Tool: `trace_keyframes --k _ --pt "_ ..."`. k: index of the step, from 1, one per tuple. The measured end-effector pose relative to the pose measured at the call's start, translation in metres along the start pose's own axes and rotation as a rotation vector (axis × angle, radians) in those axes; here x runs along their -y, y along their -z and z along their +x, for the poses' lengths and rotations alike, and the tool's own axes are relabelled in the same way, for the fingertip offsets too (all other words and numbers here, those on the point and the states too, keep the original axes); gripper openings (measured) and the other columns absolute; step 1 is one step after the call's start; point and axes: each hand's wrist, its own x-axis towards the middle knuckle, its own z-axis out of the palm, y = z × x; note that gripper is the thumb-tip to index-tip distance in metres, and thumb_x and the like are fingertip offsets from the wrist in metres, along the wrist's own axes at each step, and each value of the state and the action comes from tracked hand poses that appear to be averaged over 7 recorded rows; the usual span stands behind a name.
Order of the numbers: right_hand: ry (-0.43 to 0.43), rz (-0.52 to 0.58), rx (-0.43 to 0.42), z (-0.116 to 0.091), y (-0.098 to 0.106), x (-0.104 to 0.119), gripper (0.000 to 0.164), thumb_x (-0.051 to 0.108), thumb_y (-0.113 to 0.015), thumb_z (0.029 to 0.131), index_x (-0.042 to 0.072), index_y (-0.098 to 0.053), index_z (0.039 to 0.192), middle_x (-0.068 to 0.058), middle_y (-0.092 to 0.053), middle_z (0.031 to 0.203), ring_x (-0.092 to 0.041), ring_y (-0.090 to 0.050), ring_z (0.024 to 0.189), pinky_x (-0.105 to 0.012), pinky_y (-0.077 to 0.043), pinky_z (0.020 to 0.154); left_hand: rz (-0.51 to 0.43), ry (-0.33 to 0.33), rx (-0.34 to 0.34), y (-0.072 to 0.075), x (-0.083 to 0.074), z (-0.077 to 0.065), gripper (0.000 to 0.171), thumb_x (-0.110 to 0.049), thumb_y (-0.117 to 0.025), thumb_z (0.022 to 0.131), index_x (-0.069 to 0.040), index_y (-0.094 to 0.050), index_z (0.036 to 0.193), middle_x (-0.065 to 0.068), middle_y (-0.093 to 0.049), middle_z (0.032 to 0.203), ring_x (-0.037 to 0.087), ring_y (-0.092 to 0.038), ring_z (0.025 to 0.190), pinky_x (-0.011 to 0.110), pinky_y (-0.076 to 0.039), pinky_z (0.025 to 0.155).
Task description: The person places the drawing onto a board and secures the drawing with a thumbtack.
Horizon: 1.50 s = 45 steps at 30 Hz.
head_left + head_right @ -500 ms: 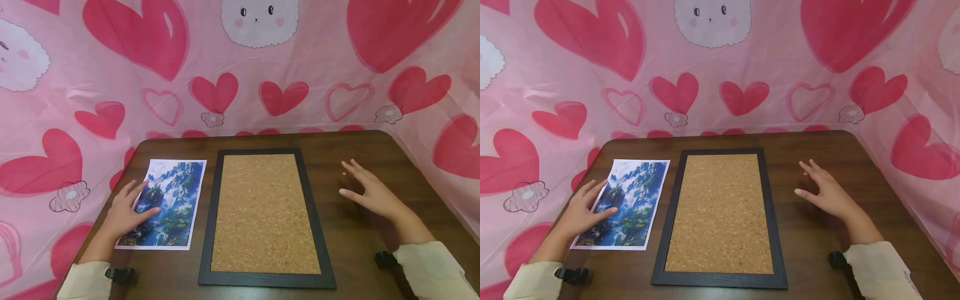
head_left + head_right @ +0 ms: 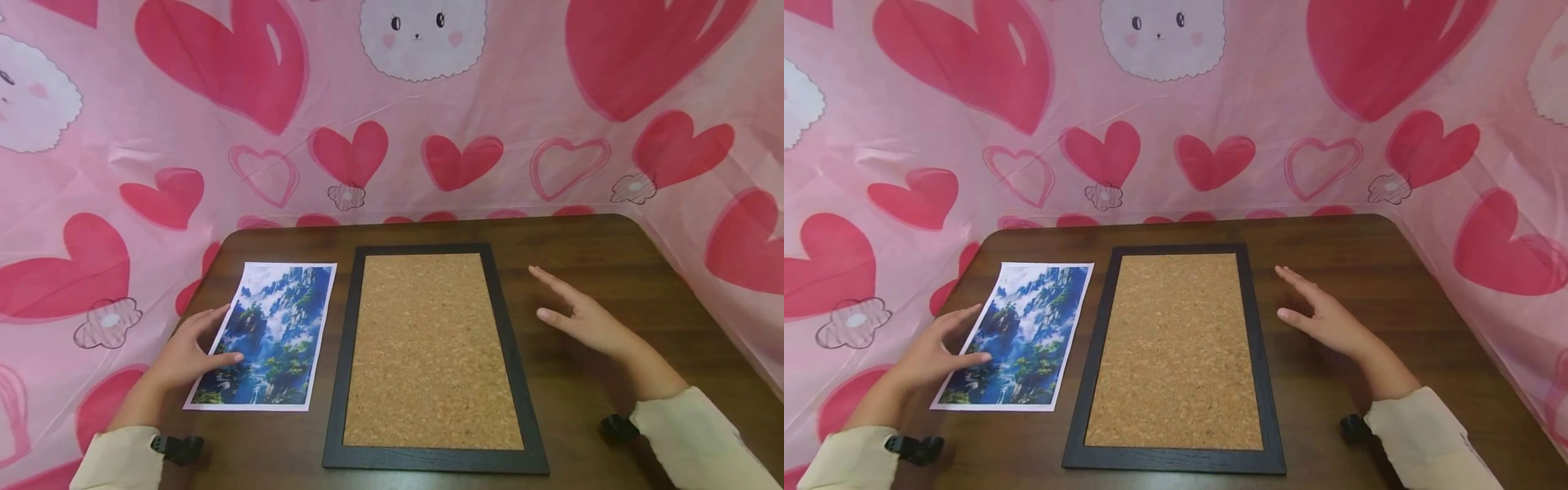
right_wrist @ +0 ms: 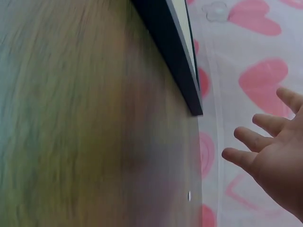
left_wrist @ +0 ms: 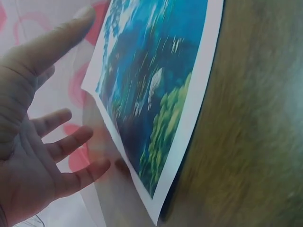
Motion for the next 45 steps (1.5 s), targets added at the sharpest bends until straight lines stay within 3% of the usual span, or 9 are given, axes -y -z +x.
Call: trace_keyframes --k 7,16,20,23,31,35,39,45 --pt "-0.015 0.09 0.055 0.011 -0.012 0.011 0.072 0.006 -0.061 0.095 0.018 -0.024 0.156 -0.015 -0.021 0.159 -0.049 -0.018 0.141 -0.076 -0.016 0.1 -0.113 0.04 0.061 0.008 0.009 0.003 0.107 -0.034 -0.088 0.07 -0.006 -0.027 0.154 0.028 -0.034 0.147 0.051 -0.043 0.118 0.056 -0.053 0.08" --pt "0.0 0.209 0.113 0.026 -0.03 0.023 0.065 0.006 -0.059 0.096 0.006 -0.027 0.153 -0.025 -0.028 0.153 -0.051 -0.028 0.136 -0.064 -0.028 0.102 -0.135 0.137 0.126 0.016 0.013 0.004 0.111 -0.039 -0.087 0.071 -0.01 -0.022 0.156 0.032 -0.04 0.138 0.053 -0.05 0.113 0.053 -0.055 0.079" --pt "0.022 0.252 0.148 0.035 -0.039 0.031 0.064 0.005 -0.059 0.096 0.001 -0.027 0.152 -0.023 -0.029 0.153 -0.049 -0.03 0.136 -0.046 -0.037 0.105 -0.134 0.151 0.126 0.015 0.018 0.006 0.11 -0.038 -0.087 0.071 -0.007 -0.023 0.155 0.032 -0.041 0.136 0.051 -0.051 0.111 0.052 -0.055 0.08" --pt "0.036 0.295 0.17 0.043 -0.047 0.037 0.064 0.002 -0.059 0.095 -0.002 -0.028 0.151 -0.023 -0.03 0.153 -0.048 -0.031 0.135 -0.04 -0.04 0.105 -0.099 0.153 0.103 0.012 0.022 0.007 0.108 -0.037 -0.088 0.07 -0.003 -0.027 0.153 0.032 -0.045 0.131 0.047 -0.054 0.106 0.051 -0.055 0.079" --pt "0.054 0.345 0.229 0.063 -0.064 0.049 0.066 0.001 -0.064 0.092 0.001 -0.032 0.15 -0.017 -0.034 0.153 -0.046 -0.036 0.134 -0.058 -0.036 0.102 0.018 0.167 0.065 0.006 0.028 0.007 0.1 -0.034 -0.09 0.066 0.003 -0.039 0.143 0.031 -0.051 0.121 0.044 -0.053 0.101 0.049 -0.057 0.075" --pt "0.082 0.382 0.233 0.072 -0.067 0.053 0.074 0.0 -0.071 0.086 -0.001 -0.032 0.149 -0.016 -0.035 0.153 -0.046 -0.035 0.134 -0.059 -0.034 0.103 0.015 0.189 0.064 0.006 0.027 0.008 0.094 -0.035 -0.09 0.067 0.006 -0.044 0.138 0.029 -0.054 0.116 0.041 -0.054 0.097 0.045 -0.057 0.073" --pt "0.091 0.407 0.248 0.079 -0.071 0.059 0.08 0.003 -0.077 0.082 0.004 -0.034 0.15 -0.012 -0.036 0.153 -0.046 -0.034 0.135 -0.058 -0.032 0.105 -0.011 0.215 0.077 0.006 0.027 0.009 0.089 -0.035 -0.089 0.069 0.008 -0.046 0.134 0.028 -0.055 0.114 0.032 -0.058 0.09 0.039 -0.058 0.07" --pt "0.088 0.408 0.27 0.085 -0.077 0.067 0.081 0.007 -0.078 0.082 0.004 -0.034 0.15 -0.011 -0.036 0.152 -0.045 -0.035 0.135 -0.054 -0.034 0.107 -0.019 0.251 0.107 0.008 0.027 0.008 0.086 -0.036 -0.089 0.069 0.01 -0.049 0.13 0.031 -0.055 0.115 0.029 -0.061 0.086 0.04 -0.058 0.071"
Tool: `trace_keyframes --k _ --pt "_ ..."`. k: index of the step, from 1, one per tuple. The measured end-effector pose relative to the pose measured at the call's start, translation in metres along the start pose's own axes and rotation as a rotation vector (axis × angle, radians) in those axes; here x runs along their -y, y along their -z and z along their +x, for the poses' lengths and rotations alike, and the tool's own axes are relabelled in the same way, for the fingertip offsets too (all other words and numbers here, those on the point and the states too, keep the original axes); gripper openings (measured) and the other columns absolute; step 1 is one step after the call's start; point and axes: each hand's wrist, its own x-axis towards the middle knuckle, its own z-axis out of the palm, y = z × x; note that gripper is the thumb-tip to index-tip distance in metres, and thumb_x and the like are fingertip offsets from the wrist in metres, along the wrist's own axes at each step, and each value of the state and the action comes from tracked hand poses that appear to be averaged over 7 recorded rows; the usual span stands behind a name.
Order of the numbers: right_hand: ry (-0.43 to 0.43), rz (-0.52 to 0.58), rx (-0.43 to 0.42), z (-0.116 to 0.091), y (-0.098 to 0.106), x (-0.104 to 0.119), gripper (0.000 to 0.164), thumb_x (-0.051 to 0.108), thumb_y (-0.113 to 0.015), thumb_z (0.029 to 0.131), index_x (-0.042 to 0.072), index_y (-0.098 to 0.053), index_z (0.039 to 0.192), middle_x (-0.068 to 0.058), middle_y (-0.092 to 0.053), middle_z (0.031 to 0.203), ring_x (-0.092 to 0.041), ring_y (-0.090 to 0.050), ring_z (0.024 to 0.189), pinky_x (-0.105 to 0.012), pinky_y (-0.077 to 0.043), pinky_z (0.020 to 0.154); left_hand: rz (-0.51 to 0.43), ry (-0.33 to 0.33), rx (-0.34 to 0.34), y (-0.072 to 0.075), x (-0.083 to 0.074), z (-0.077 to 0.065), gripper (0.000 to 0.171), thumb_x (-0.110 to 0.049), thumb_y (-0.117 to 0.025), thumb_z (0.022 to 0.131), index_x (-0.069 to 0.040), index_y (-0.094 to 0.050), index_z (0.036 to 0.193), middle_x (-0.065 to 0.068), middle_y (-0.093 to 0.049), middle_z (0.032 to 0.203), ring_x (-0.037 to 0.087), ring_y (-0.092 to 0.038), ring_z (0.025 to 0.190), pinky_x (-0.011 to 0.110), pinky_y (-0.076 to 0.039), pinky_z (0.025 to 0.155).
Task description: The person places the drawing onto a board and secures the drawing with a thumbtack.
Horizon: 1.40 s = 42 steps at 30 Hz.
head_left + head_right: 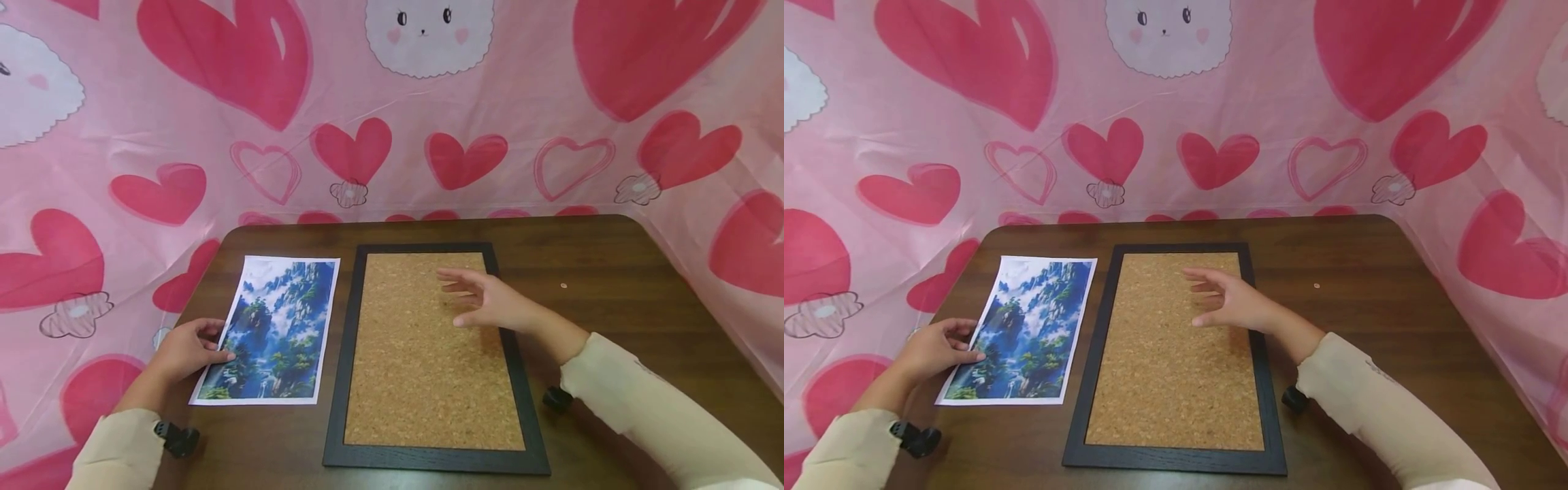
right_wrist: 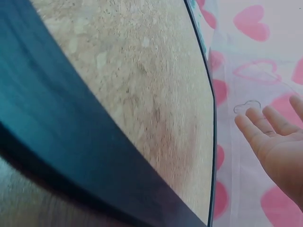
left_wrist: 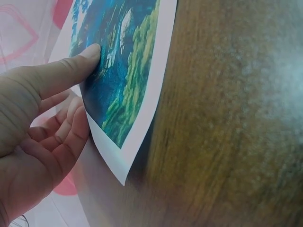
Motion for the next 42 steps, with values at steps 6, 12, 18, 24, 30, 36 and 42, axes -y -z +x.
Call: trace_keyframes --k 6,12,18,24,30,36,42 --pt "-0.01 0.036 0.012 0.007 -0.006 -0.001 0.082 0.013 -0.079 0.083 0.002 -0.033 0.15 -0.012 -0.036 0.152 -0.046 -0.034 0.135 -0.054 -0.033 0.107 0.016 0.008 0.01 0.002 -0.003 0.001 0.084 -0.037 -0.089 0.068 0.011 -0.052 0.126 0.026 -0.058 0.107 0.028 -0.06 0.085 0.039 -0.058 0.071" --pt "-0.007 0.077 0.013 0.013 -0.013 -0.002 0.08 0.012 -0.078 0.083 0.0 -0.034 0.149 -0.017 -0.038 0.15 -0.048 -0.035 0.133 -0.054 -0.035 0.106 0.005 0.005 -0.017 0.002 -0.002 0.003 0.076 -0.031 -0.087 0.073 0.013 -0.054 0.125 0.023 -0.062 0.102 0.029 -0.06 0.086 0.039 -0.058 0.073" --pt "-0.039 0.099 0.019 0.017 -0.018 -0.001 0.081 0.018 -0.08 0.083 0.003 -0.035 0.149 -0.017 -0.039 0.15 -0.048 -0.035 0.133 -0.055 -0.036 0.105 -0.069 0.036 -0.041 0.0 -0.001 0.004 0.074 -0.029 -0.086 0.075 0.011 -0.053 0.127 0.025 -0.065 0.105 0.03 -0.065 0.087 0.041 -0.058 0.076" --pt "-0.056 0.083 0.024 0.024 -0.022 0.0 0.079 0.008 -0.078 0.083 0.004 -0.036 0.149 -0.021 -0.037 0.15 -0.046 -0.037 0.133 -0.052 -0.038 0.105 -0.153 0.093 -0.035 -0.006 0.002 0.007 0.076 -0.033 -0.085 0.075 0.009 -0.053 0.129 0.019 -0.064 0.104 0.023 -0.065 0.083 0.034 -0.058 0.076" --pt "-0.07 0.077 0.038 0.032 -0.027 0.0 0.078 0.004 -0.076 0.083 0.005 -0.035 0.15 -0.022 -0.035 0.151 -0.043 -0.039 0.133 -0.05 -0.038 0.105 -0.235 0.094 -0.036 -0.008 0.006 0.007 0.062 -0.026 -0.08 0.082 0.008 -0.056 0.128 0.013 -0.069 0.094 0.02 -0.066 0.08 0.024 -0.056 0.071" --pt "-0.062 0.09 0.072 0.046 -0.036 -0.001 0.078 0.009 -0.076 0.085 0.003 -0.033 0.15 -0.021 -0.034 0.152 -0.041 -0.038 0.134 -0.052 -0.036 0.106 -0.292 0.035 -0.072 -0.007 0.009 0.0 0.052 -0.022 -0.072 0.09 0.011 -0.057 0.128 0.014 -0.071 0.095 0.017 -0.066 0.076 0.024 -0.056 0.066" --pt "-0.067 0.103 0.08 0.053 -0.043 -0.004 0.076 0.006 -0.074 0.086 0.003 -0.034 0.15 -0.024 -0.034 0.151 -0.044 -0.038 0.133 -0.052 -0.036 0.106 -0.324 0.056 -0.071 -0.003 0.012 -0.004 0.053 -0.023 -0.069 0.092 0.01 -0.054 0.131 0.02 -0.067 0.106 0.015 -0.063 0.079 0.025 -0.056 0.068"
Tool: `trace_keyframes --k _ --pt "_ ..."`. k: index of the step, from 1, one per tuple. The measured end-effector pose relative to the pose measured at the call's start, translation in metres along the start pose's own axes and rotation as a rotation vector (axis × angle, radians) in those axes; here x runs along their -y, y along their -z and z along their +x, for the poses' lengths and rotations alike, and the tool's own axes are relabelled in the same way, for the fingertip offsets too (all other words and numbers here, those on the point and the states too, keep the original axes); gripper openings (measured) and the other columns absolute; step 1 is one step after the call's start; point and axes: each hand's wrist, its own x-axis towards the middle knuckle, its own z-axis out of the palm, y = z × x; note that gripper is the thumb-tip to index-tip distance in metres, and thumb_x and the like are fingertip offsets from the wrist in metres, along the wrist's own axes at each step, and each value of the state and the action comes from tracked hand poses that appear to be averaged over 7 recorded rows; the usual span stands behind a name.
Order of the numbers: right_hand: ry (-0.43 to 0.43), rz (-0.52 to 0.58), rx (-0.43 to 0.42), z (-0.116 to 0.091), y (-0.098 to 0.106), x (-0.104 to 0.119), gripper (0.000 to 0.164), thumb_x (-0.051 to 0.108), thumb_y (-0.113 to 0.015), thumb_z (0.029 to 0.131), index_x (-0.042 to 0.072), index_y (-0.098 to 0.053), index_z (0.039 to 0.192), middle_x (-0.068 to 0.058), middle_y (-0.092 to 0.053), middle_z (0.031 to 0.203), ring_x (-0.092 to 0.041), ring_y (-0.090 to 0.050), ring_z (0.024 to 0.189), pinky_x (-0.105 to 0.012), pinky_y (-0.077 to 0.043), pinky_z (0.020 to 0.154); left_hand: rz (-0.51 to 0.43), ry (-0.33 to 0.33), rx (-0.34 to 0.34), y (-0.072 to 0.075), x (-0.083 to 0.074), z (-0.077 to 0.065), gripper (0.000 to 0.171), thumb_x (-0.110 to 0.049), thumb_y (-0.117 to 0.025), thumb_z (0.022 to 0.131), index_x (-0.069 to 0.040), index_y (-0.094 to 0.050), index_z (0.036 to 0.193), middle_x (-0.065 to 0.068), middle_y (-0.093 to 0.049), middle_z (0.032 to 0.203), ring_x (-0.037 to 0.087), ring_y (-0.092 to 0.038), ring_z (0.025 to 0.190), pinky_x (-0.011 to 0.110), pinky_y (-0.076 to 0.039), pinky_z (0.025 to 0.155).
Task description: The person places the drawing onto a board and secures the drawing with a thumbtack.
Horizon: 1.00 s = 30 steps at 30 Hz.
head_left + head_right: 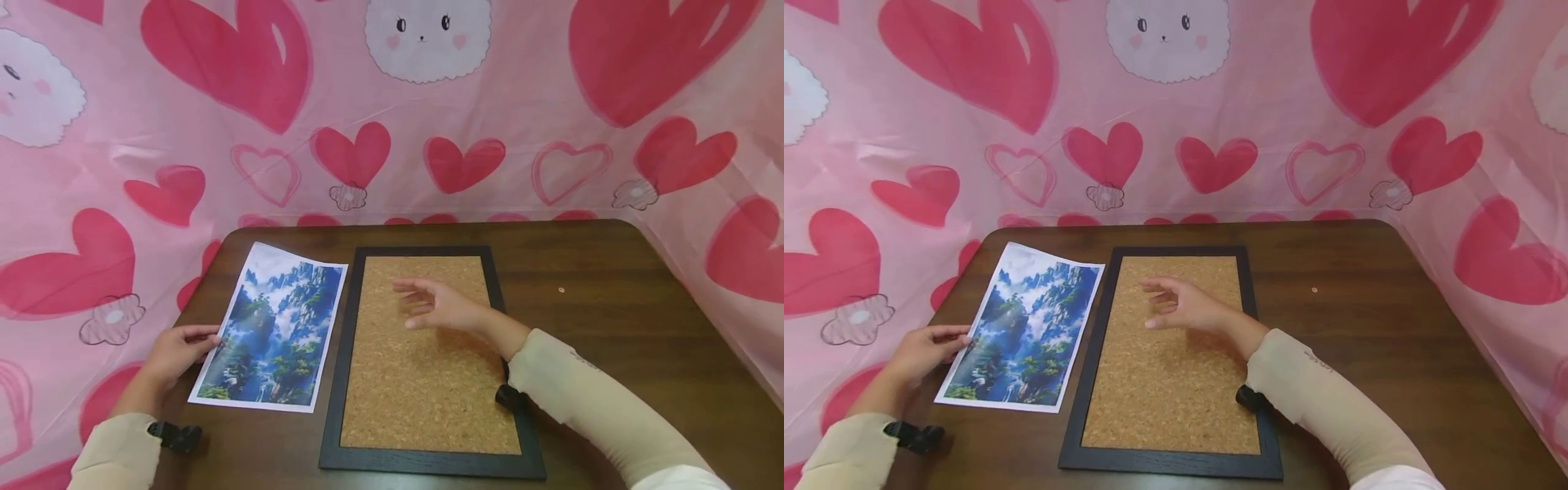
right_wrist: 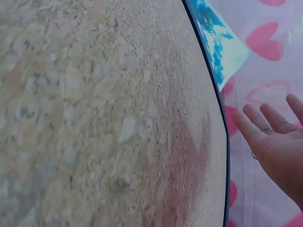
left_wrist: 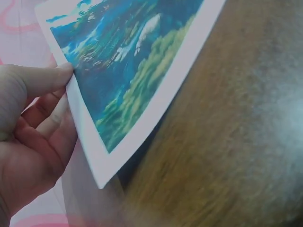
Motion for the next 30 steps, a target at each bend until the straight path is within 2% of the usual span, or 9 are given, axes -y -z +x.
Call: trace_keyframes --k 5,9,11,13,15,17,22,30 --pt "-0.01 -0.015 0.002 0.004 -0.004 -0.001 0.078 0.011 -0.077 0.084 0.006 -0.036 0.15 -0.024 -0.035 0.15 -0.042 -0.041 0.132 -0.049 -0.039 0.106 -0.055 0.05 -0.008 0.006 0.0 -0.001 0.056 -0.026 -0.067 0.094 0.007 -0.051 0.135 0.022 -0.063 0.114 0.014 -0.064 0.079 0.027 -0.057 0.069" --pt "-0.019 -0.02 0.001 0.007 -0.007 -0.001 0.079 0.012 -0.078 0.084 0.004 -0.036 0.149 -0.023 -0.035 0.151 -0.041 -0.042 0.132 -0.048 -0.039 0.105 -0.149 0.064 -0.012 0.009 -0.003 -0.003 0.058 -0.029 -0.068 0.093 0.005 -0.051 0.136 0.006 -0.064 0.102 0.014 -0.066 0.076 0.028 -0.057 0.069" --pt "-0.017 -0.015 0.003 0.008 -0.009 -0.002 0.079 0.011 -0.078 0.084 0.002 -0.035 0.149 -0.023 -0.035 0.151 -0.041 -0.042 0.132 -0.048 -0.039 0.105 -0.21 0.062 -0.023 0.009 -0.006 -0.004 0.051 -0.03 -0.068 0.092 -0.003 -0.057 0.134 -0.004 -0.063 0.096 0.013 -0.066 0.075 0.028 -0.057 0.069" --pt "-0.018 -0.011 0.003 0.01 -0.01 -0.003 0.078 0.009 -0.077 0.084 -0.001 -0.035 0.148 -0.023 -0.034 0.151 -0.041 -0.042 0.132 -0.048 -0.039 0.105 -0.281 0.054 -0.032 0.009 -0.009 -0.004 0.039 -0.03 -0.069 0.092 -0.016 -0.066 0.129 -0.011 -0.062 0.091 0.011 -0.066 0.075 0.027 -0.057 0.069" --pt "-0.02 -0.003 0.004 0.011 -0.012 -0.005 0.077 0.006 -0.076 0.085 -0.004 -0.033 0.148 -0.024 -0.033 0.151 -0.042 -0.042 0.132 -0.047 -0.039 0.105 -0.376 0.046 -0.035 0.008 -0.012 -0.004 0.025 -0.027 -0.07 0.091 -0.029 -0.073 0.116 -0.014 -0.064 0.088 0.011 -0.067 0.073 0.026 -0.057 0.068" --pt "-0.04 0.008 0.006 0.015 -0.016 -0.01 0.076 0.005 -0.075 0.085 -0.005 -0.033 0.147 -0.023 -0.033 0.152 -0.041 -0.042 0.132 -0.044 -0.04 0.105 -0.461 0.059 -0.03 0.007 -0.01 -0.004 0.018 -0.024 -0.071 0.09 -0.036 -0.076 0.104 -0.014 -0.066 0.086 0.011 -0.067 0.072 0.026 -0.057 0.066" --pt "-0.09 0.048 0.005 0.025 -0.025 -0.025 0.075 0.008 -0.075 0.086 -0.005 -0.034 0.147 -0.023 -0.033 0.152 -0.039 -0.043 0.132 -0.036 -0.042 0.103 -0.551 0.091 -0.004 0.006 -0.01 -0.003 0.018 -0.024 -0.073 0.089 -0.033 -0.076 0.105 -0.012 -0.067 0.088 0.011 -0.068 0.074 0.026 -0.057 0.067" --pt "-0.17 0.103 -0.011 0.037 -0.039 -0.047 0.073 0.011 -0.074 0.087 -0.003 -0.035 0.148 -0.022 -0.038 0.15 -0.036 -0.044 0.132 -0.038 -0.042 0.104 -0.669 0.095 0.007 0.007 -0.013 0.0 0.017 -0.018 -0.071 0.089 -0.028 -0.078 0.102 -0.011 -0.069 0.089 0.01 -0.068 0.074 0.023 -0.056 0.067"
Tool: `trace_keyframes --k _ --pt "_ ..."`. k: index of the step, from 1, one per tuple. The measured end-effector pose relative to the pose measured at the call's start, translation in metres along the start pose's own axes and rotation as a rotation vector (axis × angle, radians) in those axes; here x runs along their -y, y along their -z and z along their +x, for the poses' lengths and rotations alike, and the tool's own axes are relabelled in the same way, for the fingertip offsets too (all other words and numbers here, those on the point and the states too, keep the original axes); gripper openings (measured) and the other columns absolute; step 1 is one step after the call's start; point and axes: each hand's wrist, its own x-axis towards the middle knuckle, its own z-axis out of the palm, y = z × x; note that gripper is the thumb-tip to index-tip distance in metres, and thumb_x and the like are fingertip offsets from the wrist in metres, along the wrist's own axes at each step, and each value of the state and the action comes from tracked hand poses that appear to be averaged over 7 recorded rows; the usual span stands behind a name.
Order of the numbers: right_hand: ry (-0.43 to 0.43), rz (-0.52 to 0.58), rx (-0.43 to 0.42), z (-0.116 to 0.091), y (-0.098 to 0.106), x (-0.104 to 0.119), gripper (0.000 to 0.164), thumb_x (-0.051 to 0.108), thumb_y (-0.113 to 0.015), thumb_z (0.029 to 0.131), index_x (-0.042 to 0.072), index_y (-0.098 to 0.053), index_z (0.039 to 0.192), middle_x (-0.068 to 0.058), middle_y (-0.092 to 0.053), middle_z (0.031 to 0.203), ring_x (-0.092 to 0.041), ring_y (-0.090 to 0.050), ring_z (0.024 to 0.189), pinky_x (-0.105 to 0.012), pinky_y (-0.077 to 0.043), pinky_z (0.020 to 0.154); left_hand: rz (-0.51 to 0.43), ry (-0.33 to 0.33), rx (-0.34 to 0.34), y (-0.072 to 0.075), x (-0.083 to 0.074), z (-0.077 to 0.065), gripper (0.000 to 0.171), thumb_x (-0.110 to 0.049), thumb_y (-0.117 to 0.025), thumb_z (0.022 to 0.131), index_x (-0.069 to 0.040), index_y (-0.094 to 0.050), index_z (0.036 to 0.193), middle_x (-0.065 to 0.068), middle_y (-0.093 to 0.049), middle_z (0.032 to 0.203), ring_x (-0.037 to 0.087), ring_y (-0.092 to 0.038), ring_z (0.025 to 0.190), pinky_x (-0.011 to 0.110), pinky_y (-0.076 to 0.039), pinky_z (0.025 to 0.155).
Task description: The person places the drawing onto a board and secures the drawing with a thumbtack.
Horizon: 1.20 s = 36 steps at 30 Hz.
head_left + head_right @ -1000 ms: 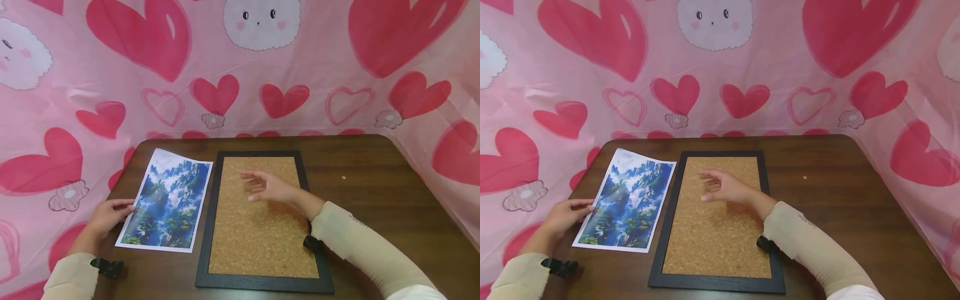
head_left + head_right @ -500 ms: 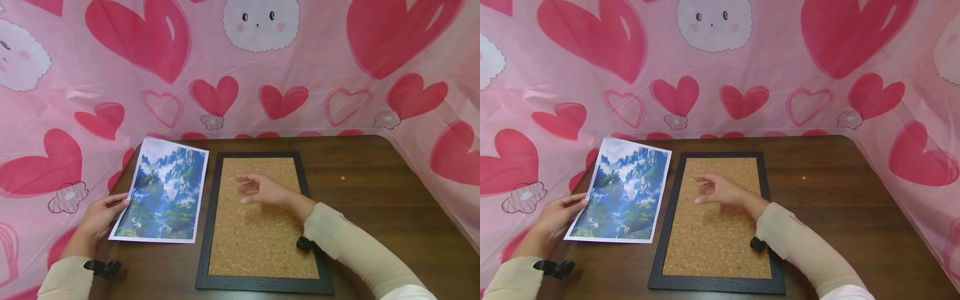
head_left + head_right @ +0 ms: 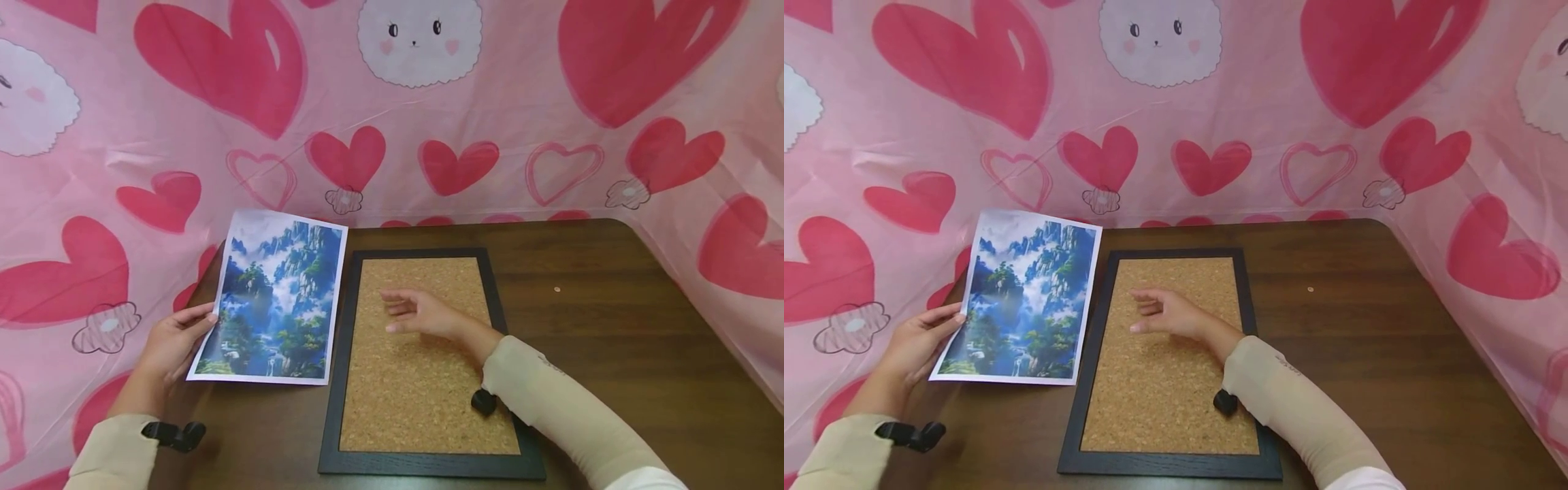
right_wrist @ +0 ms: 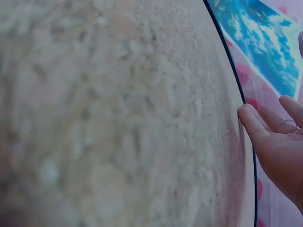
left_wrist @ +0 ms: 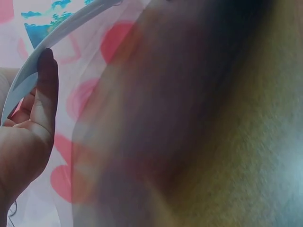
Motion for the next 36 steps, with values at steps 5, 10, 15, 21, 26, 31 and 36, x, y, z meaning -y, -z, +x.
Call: trace_keyframes --k 5,10,15,21,26,31,36 --pt "-0.06 0.001 -0.012 0.006 0.002 0.003 0.071 0.015 -0.074 0.088 -0.001 -0.037 0.148 -0.02 -0.041 0.148 -0.034 -0.047 0.131 -0.038 -0.043 0.103 -0.046 0.027 -0.01 -0.001 -0.002 -0.001 0.019 -0.018 -0.071 0.09 -0.025 -0.078 0.106 -0.01 -0.069 0.091 0.01 -0.069 0.076 0.023 -0.056 0.068" --pt "-0.08 0.028 -0.015 0.008 -0.002 -0.001 0.07 0.013 -0.072 0.089 -0.004 -0.036 0.147 -0.022 -0.042 0.147 -0.035 -0.047 0.13 -0.04 -0.041 0.104 -0.091 0.027 -0.003 -0.003 -0.002 0.0 0.019 -0.016 -0.07 0.09 -0.023 -0.078 0.106 -0.009 -0.069 0.092 0.011 -0.069 0.075 0.023 -0.056 0.068" --pt "-0.098 0.035 -0.013 0.01 -0.011 -0.004 0.07 0.013 -0.072 0.09 -0.004 -0.036 0.147 -0.023 -0.044 0.145 -0.034 -0.048 0.13 -0.039 -0.041 0.105 -0.116 0.003 0.002 -0.003 -0.003 0.002 0.019 -0.013 -0.069 0.09 -0.021 -0.078 0.105 -0.008 -0.069 0.092 0.01 -0.068 0.074 0.022 -0.056 0.067" --pt "-0.105 0.078 -0.016 0.014 -0.023 -0.012 0.069 0.011 -0.073 0.089 -0.005 -0.037 0.146 -0.024 -0.045 0.143 -0.035 -0.049 0.128 -0.036 -0.045 0.1 -0.189 -0.024 0.029 -0.004 0.0 0.005 0.023 -0.003 -0.065 0.091 -0.017 -0.078 0.104 -0.004 -0.07 0.091 0.012 -0.068 0.074 0.022 -0.056 0.067" --pt "-0.091 0.121 -0.003 0.034 -0.033 -0.015 0.067 0.008 -0.071 0.089 -0.006 -0.038 0.145 -0.025 -0.044 0.144 -0.036 -0.05 0.127 -0.035 -0.046 0.099 -0.2 0.002 0.023 -0.002 -0.005 0.003 0.023 -0.004 -0.065 0.092 -0.017 -0.078 0.105 -0.003 -0.072 0.093 0.014 -0.07 0.075 0.026 -0.057 0.068" --pt "-0.057 0.191 0.011 0.051 -0.041 -0.019 0.065 0.005 -0.069 0.09 -0.01 -0.036 0.144 -0.029 -0.043 0.143 -0.041 -0.051 0.125 -0.035 -0.048 0.097 -0.2 0.036 0.012 -0.007 -0.007 0.001 0.022 -0.008 -0.066 0.091 -0.016 -0.077 0.108 -0.001 -0.073 0.095 0.016 -0.071 0.077 0.03 -0.057 0.069" --pt "-0.07 0.31 -0.01 0.068 -0.049 -0.024 0.067 0.004 -0.067 0.091 -0.006 -0.032 0.147 -0.027 -0.044 0.142 -0.041 -0.05 0.124 -0.039 -0.049 0.095 -0.189 0.068 -0.014 -0.011 -0.008 0.0 0.021 -0.011 -0.068 0.091 -0.015 -0.077 0.11 -0.001 -0.072 0.097 0.017 -0.072 0.08 0.032 -0.057 0.07"
